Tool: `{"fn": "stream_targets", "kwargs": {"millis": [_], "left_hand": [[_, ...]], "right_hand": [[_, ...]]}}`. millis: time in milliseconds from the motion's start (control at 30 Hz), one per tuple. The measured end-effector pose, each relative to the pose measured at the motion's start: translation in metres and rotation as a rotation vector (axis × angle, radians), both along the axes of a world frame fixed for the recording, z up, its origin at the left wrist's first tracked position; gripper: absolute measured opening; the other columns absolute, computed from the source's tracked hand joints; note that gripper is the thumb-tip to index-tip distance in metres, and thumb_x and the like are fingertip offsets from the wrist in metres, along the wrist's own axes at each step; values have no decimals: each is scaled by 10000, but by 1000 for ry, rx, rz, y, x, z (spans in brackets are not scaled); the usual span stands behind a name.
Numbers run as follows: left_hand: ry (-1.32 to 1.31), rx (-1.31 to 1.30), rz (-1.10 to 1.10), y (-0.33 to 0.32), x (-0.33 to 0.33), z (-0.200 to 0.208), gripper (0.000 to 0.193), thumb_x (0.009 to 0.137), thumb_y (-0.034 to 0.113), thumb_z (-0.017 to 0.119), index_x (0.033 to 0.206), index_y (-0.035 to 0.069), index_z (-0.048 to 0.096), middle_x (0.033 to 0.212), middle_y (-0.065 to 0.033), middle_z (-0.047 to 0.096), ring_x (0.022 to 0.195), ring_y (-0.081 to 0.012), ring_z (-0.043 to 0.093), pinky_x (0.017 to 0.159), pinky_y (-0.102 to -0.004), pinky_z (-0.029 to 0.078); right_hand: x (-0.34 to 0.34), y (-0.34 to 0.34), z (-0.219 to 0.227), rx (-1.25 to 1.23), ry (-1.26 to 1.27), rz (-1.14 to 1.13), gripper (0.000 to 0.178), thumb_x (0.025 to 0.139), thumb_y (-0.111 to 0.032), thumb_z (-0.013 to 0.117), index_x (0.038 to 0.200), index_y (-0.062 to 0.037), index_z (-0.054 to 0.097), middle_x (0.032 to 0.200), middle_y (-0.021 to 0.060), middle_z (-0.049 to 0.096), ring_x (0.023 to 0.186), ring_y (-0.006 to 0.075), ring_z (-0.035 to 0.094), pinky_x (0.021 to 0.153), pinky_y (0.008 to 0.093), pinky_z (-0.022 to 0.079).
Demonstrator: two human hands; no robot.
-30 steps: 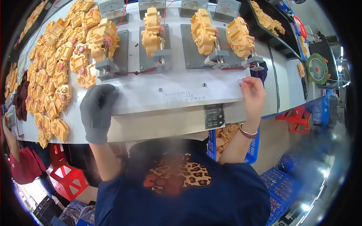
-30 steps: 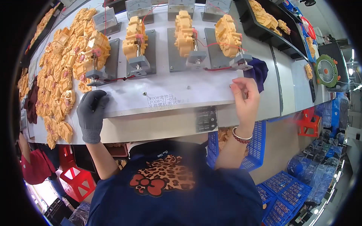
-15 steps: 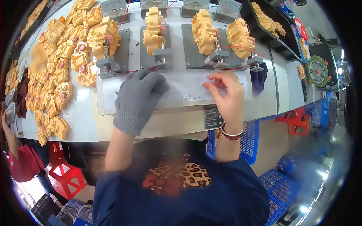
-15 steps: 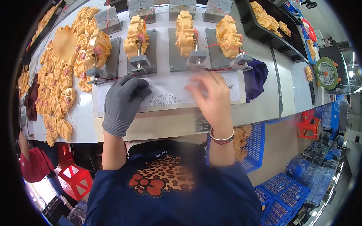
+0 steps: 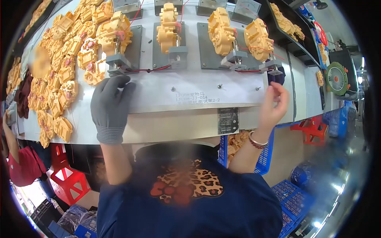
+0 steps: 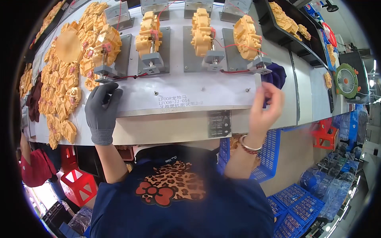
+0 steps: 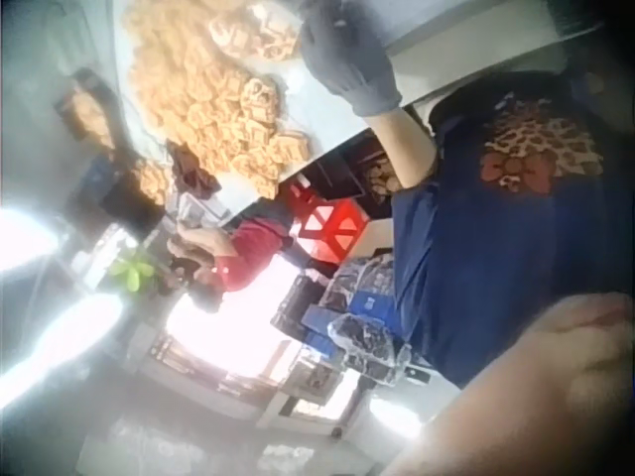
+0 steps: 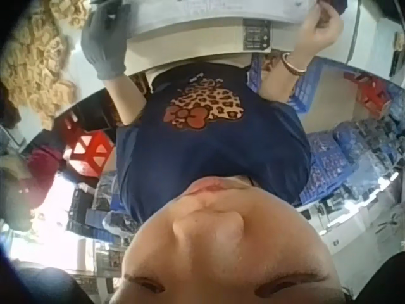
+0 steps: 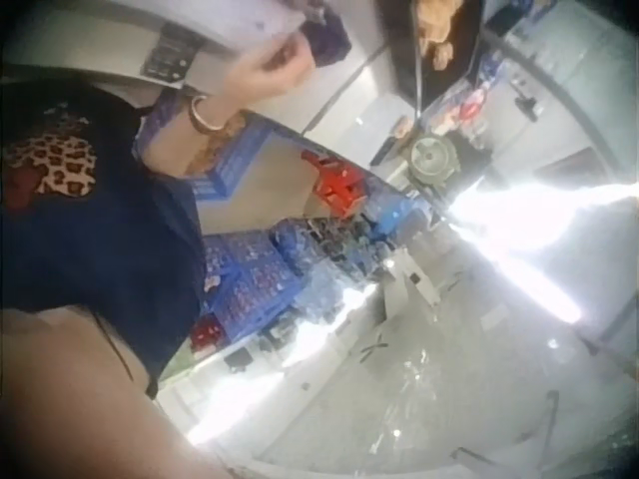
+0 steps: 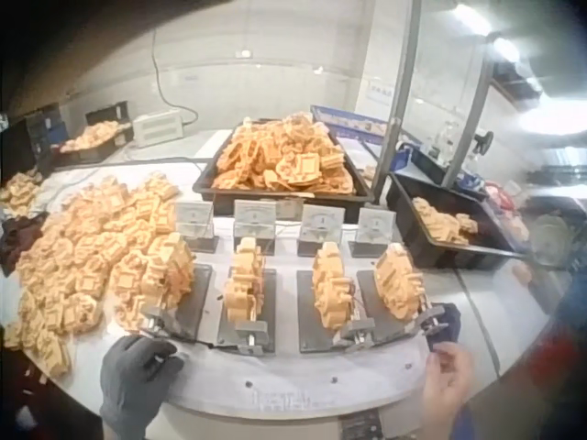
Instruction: The person is assembling small yellow plastic toy vehicle components using a mechanical jig on a factory workbench.
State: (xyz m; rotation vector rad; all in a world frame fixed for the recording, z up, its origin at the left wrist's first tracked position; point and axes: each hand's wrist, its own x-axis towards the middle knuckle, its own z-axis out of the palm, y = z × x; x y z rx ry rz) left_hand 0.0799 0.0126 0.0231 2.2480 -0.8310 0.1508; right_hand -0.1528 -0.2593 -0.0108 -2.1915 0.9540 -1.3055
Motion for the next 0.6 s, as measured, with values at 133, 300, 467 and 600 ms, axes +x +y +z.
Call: {"fn": "stream_targets", "kwargs": {"millis": [133,300,467,600], "left_hand": [[-64,38,9,19,6,-22,90,774,128,707,841,85,665,817,-98,613,782,-276,586,693,-373,469],[-77,-8,-52,14,8,-28,81,766,129,653,810,92,595,792,-108,549,799,-310,545,675,-426,432],[-153,-166,-65,18,4,-27,124,778,181,686,863,121,618,857,-86,568,807,-300,546,700,-400,454],[-123,-144,-27,18,7,-36,133,782,193,694,870,129,618,878,-74,576,823,-291,549,709,-394,459]], "right_hand": [[-19,-46,-18,-166,257,-139,453,891,-207,646,1305,-62,536,1195,88,568,1091,225,514,939,359,395],[-61,-104,-56,-266,623,71,673,848,-201,642,1447,-63,368,1529,190,260,1419,364,213,1150,441,191],[-74,-138,-94,-178,666,267,609,831,-221,599,1382,-19,435,1436,231,393,1310,403,388,1097,453,302],[-37,-114,-79,-140,673,107,487,833,-188,626,1264,12,522,1249,208,533,1135,368,513,970,442,410]]}}
